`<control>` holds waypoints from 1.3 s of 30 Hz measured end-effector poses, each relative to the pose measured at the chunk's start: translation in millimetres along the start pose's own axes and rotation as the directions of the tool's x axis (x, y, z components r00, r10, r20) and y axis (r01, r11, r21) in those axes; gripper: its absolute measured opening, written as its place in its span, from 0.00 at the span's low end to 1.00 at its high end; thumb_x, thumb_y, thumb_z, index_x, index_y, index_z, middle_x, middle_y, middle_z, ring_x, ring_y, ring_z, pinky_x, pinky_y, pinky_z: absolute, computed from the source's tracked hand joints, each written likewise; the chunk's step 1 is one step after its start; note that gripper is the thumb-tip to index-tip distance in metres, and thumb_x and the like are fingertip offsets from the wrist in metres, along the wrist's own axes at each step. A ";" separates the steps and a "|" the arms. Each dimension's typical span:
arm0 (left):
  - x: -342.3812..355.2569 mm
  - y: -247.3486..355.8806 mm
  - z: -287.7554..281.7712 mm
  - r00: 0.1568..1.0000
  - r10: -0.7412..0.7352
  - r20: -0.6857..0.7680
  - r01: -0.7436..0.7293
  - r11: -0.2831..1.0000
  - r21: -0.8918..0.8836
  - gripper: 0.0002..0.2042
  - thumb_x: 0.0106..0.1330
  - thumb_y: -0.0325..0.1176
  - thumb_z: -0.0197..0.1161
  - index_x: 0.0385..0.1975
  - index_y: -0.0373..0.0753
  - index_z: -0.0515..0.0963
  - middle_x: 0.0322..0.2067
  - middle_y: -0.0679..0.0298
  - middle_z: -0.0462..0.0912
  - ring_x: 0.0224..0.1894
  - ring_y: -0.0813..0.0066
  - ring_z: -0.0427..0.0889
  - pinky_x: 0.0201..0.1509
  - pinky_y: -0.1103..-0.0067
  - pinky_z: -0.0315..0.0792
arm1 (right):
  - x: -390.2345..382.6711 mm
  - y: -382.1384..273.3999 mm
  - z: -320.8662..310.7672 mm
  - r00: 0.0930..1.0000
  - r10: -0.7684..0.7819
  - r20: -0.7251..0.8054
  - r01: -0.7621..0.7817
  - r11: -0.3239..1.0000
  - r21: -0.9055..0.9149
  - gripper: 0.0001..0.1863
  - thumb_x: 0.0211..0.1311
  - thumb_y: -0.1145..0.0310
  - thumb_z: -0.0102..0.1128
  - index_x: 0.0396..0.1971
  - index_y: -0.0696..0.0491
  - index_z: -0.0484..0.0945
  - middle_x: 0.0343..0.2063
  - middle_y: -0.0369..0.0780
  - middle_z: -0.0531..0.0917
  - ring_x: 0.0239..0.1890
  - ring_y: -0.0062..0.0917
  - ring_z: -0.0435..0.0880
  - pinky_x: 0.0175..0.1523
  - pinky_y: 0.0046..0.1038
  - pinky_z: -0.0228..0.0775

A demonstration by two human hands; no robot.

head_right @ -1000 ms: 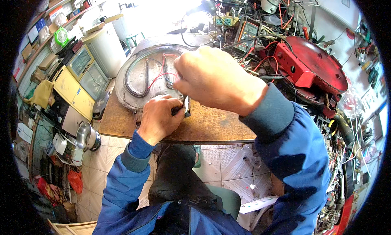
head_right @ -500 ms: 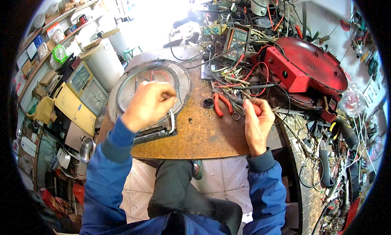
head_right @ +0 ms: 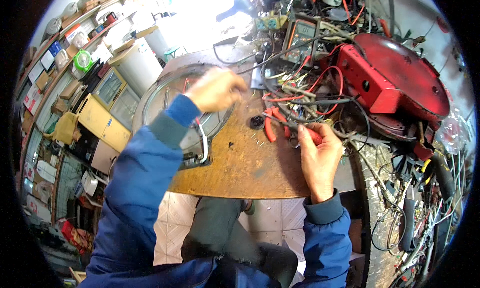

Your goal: The person works on a circular metal heating element, using a multimeter to test the electrical continuity of the heating coils. They then use a screwdriver to open a small black plastic component and manipulate the internal wires.

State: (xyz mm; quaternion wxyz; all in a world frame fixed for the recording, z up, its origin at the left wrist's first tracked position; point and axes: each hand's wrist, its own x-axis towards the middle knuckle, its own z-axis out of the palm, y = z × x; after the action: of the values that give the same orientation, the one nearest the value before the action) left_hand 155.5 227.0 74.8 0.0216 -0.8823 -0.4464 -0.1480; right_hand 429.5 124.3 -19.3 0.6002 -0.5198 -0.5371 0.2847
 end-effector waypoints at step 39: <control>-182.4 61.6 -5.6 0.934 -0.343 -0.096 0.287 0.883 -0.371 0.18 0.48 0.26 0.80 0.40 0.35 0.82 0.32 0.60 0.81 0.34 0.66 0.81 0.40 0.71 0.76 | -14.9 -35.7 130.9 0.692 -0.136 0.709 0.100 0.991 0.092 0.16 0.59 0.64 0.71 0.29 0.64 0.83 0.21 0.41 0.84 0.27 0.18 0.80 0.33 0.30 0.73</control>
State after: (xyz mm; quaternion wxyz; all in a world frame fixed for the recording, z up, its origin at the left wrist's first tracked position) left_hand 101.3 46.6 34.9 -0.1248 -0.7726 -0.5473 -0.2966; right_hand 294.7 141.9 -6.7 0.3741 -0.3194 -0.7530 0.4371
